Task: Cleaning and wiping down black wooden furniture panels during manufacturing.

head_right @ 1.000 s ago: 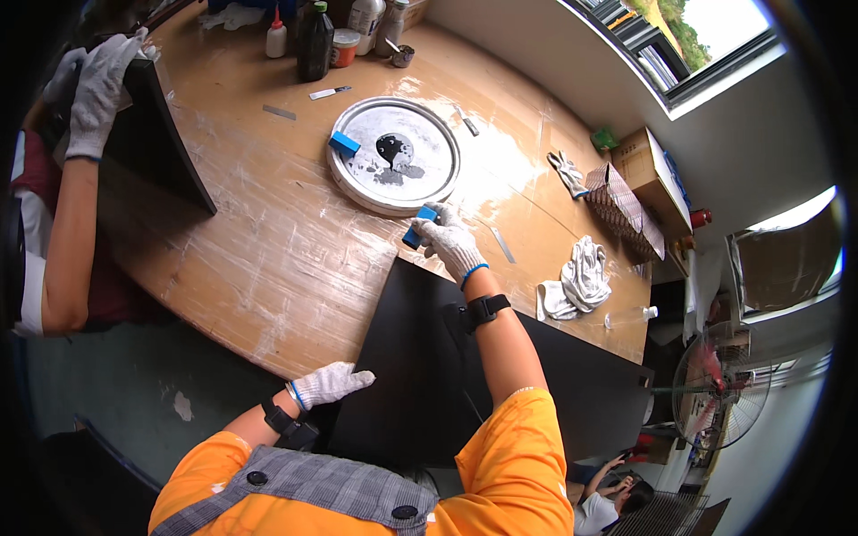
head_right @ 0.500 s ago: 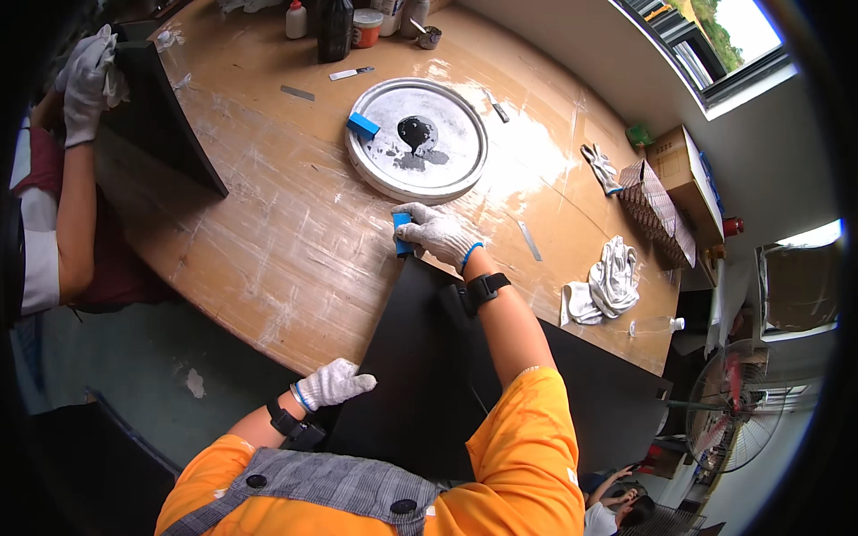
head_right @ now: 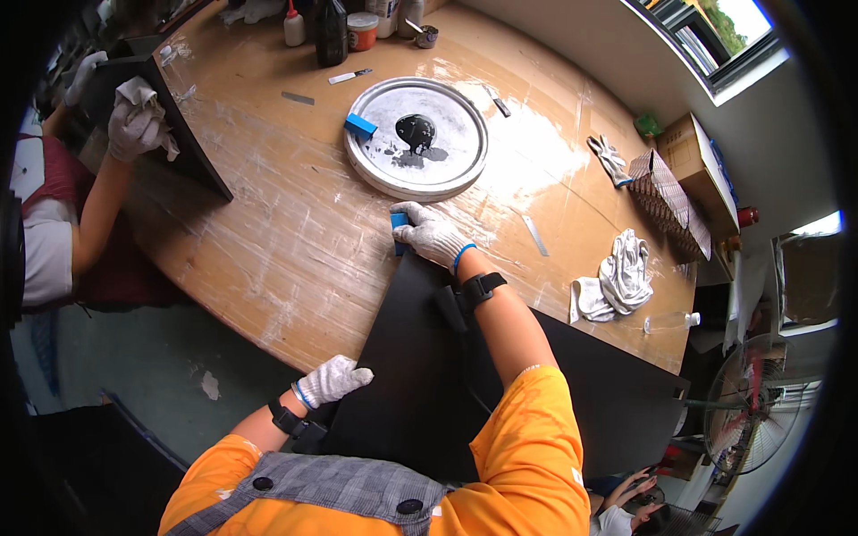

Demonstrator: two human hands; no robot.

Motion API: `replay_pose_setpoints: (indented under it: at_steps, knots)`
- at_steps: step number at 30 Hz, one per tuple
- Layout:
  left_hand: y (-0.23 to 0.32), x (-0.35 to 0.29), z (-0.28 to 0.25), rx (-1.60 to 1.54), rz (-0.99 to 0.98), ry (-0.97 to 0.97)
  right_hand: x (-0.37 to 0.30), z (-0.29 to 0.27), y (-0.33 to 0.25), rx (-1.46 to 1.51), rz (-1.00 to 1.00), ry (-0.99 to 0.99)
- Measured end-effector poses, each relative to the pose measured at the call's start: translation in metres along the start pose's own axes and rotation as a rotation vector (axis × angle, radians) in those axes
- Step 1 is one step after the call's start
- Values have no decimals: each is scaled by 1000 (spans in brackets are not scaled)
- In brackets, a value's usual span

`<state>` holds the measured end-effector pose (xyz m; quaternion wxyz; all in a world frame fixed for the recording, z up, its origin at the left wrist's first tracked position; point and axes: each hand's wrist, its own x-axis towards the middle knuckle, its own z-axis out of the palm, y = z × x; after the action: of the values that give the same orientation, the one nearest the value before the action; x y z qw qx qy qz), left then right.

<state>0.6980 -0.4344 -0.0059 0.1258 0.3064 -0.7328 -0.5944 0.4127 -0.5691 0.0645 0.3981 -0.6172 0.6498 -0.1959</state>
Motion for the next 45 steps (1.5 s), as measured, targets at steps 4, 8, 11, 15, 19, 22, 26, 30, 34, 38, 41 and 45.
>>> replay_pose_setpoints:
  at_steps: [4, 8, 11, 15, 19, 22, 26, 30, 34, 38, 41, 45]
  knots:
    - [8, 2, -4, -74, -35, -14, 3, -9, -6, 509, 101, 60]
    - [8, 3, -4, -52, -28, -19, -2, -13, 2, 500, 46, -52]
    - [2, 2, -6, 65, -87, -95, -5, -10, -17, 291, 84, -55]
    - [6, 3, -6, -3, -88, -77, 0, -11, -8, 163, 77, 75]
    - [9, 3, -8, -25, -113, -83, -7, -16, -5, 452, 13, -34]
    - [8, 4, -7, -6, -105, -92, -6, -8, -8, 299, 61, 18]
    - [8, 5, -9, -79, -106, -99, -11, -10, -17, 210, 119, 171]
    - [4, 4, -8, -88, -78, -87, -34, -15, -18, 358, 160, 313]
    - [8, 6, -9, -101, -85, -100, -48, -6, -14, 163, -2, 334]
    - [-4, 6, -4, 19, 41, -65, -46, -5, -13, 149, -90, 308]
    - [-12, 3, -2, 57, 117, -54, -56, -20, -18, 124, 20, 216]
    - [-4, 7, -3, 39, 87, -92, -63, -17, -13, -110, 284, 283]
